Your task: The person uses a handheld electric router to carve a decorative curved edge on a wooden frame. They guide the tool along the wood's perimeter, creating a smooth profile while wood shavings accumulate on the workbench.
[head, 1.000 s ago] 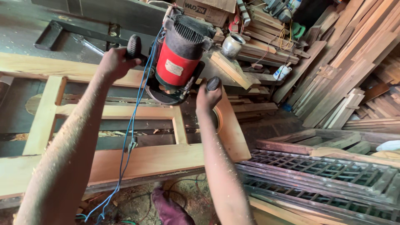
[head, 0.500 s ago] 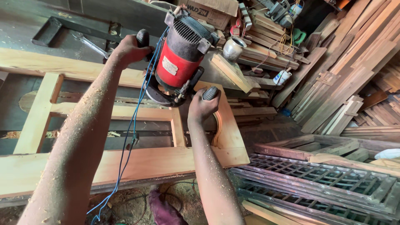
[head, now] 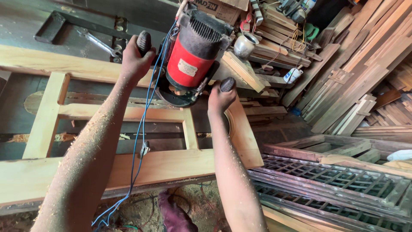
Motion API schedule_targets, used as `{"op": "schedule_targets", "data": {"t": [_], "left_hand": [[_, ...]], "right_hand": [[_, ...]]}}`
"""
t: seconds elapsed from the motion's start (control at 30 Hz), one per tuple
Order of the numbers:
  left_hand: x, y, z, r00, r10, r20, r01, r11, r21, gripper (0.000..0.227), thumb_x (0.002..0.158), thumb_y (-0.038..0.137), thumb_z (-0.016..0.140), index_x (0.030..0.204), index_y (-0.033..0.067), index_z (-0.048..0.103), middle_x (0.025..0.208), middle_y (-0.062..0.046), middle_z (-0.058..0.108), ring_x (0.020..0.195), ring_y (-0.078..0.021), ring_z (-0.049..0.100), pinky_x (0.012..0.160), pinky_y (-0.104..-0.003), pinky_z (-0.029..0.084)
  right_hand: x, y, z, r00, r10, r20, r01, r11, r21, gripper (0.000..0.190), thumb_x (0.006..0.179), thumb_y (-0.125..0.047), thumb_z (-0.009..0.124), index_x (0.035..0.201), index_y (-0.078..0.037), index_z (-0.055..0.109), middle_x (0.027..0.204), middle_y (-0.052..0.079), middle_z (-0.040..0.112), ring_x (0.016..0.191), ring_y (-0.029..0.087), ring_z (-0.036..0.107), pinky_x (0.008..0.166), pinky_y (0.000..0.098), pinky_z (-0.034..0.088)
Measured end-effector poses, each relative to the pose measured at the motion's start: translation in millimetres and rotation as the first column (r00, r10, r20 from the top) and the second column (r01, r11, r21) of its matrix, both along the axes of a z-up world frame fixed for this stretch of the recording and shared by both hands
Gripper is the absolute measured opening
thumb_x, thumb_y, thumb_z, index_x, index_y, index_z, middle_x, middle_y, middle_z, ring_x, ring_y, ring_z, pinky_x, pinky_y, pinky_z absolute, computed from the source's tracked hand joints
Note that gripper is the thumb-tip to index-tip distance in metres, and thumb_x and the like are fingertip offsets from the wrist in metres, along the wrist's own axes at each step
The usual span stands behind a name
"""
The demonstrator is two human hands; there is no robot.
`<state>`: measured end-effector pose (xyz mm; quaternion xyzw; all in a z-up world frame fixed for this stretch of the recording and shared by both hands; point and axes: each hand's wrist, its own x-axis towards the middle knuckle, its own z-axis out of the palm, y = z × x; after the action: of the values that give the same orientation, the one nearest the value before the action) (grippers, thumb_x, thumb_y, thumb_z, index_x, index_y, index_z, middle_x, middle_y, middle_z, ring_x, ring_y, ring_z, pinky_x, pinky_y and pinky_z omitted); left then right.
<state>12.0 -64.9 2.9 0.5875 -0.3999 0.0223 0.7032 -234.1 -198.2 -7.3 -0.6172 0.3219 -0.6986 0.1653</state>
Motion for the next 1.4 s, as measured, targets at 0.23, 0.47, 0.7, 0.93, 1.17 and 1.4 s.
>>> {"op": "schedule_targets", "data": {"t": [0.23, 0.47, 0.7, 0.93, 1.17, 1.4], "left_hand": [[-21.2, 19.6, 0.9, 0.987, 0.115, 0.112, -0.102, 0.988, -0.119, 0.023, 0.091, 0.013, 0.071, 0.098, -0.0002, 0.053, 0.084, -0.013, 0.068, 0.078, -0.0236, 0.069, 0.075, -0.037, 0.054], [-25.7, 26.9, 28.1, 0.990, 0.138, -0.017, -0.139, 0.988, -0.069, 0.058, 0.108, 0.049, 0.057, 0.078, -0.0006, 0.055, 0.063, -0.009, 0.056, 0.063, -0.0168, 0.054, 0.062, -0.034, 0.044], [-11.6, 6.1, 21.9, 0.997, 0.073, -0.016, -0.075, 0.987, -0.145, 0.064, 0.111, 0.050, 0.049, 0.072, -0.0016, 0.056, 0.062, -0.005, 0.058, 0.059, -0.0128, 0.055, 0.057, -0.033, 0.044], [11.8, -24.0, 21.5, 0.990, -0.138, 0.009, 0.137, 0.972, -0.189, 0.064, 0.113, 0.044, 0.045, 0.069, -0.0005, 0.057, 0.060, -0.003, 0.060, 0.055, -0.0123, 0.058, 0.056, -0.031, 0.048], [20.4, -29.1, 14.3, 0.981, -0.188, -0.039, 0.178, 0.967, -0.181, 0.063, 0.113, 0.045, 0.047, 0.071, -0.0001, 0.057, 0.062, -0.003, 0.060, 0.056, -0.0117, 0.057, 0.057, -0.031, 0.047], [5.4, -13.0, 18.8, 0.985, 0.125, 0.116, -0.105, 0.980, -0.168, 0.064, 0.113, 0.044, 0.046, 0.069, 0.0000, 0.059, 0.057, -0.005, 0.057, 0.053, -0.0150, 0.055, 0.057, -0.033, 0.044]], "right_hand": [[5.1, -34.0, -6.4, 0.992, 0.117, -0.040, -0.116, 0.993, 0.008, 0.016, 0.083, -0.007, 0.071, 0.083, 0.000, 0.056, 0.074, 0.010, 0.063, 0.067, 0.026, 0.063, 0.069, 0.0390, 0.053], [10.7, -47.6, -11.8, 0.973, 0.228, 0.048, -0.228, 0.974, 0.008, 0.017, 0.082, -0.005, 0.074, 0.086, -0.001, 0.058, 0.078, 0.006, 0.063, 0.071, 0.020, 0.061, 0.070, 0.0357, 0.053], [7.1, -18.5, 9.6, 0.968, 0.206, 0.142, -0.229, 0.957, 0.180, 0.022, 0.085, -0.014, 0.073, 0.095, 0.002, 0.064, 0.085, 0.010, 0.069, 0.076, 0.021, 0.064, 0.074, 0.0353, 0.054], [-11.9, 21.8, 9.9, 1.000, -0.015, 0.003, 0.015, 0.984, 0.178, 0.040, 0.079, -0.023, 0.074, 0.109, 0.001, 0.061, 0.095, 0.017, 0.071, 0.084, 0.032, 0.070, 0.077, 0.0428, 0.054], [-3.7, 16.8, 1.9, 0.996, -0.081, -0.041, 0.087, 0.983, 0.160, 0.025, 0.080, -0.016, 0.068, 0.096, 0.002, 0.061, 0.086, 0.020, 0.069, 0.079, 0.038, 0.068, 0.075, 0.0462, 0.052], [5.7, 1.1, 8.3, 0.998, -0.069, -0.002, 0.068, 0.983, 0.173, 0.019, 0.079, -0.012, 0.068, 0.092, 0.001, 0.063, 0.082, 0.018, 0.071, 0.075, 0.035, 0.070, 0.074, 0.0448, 0.053]]}}
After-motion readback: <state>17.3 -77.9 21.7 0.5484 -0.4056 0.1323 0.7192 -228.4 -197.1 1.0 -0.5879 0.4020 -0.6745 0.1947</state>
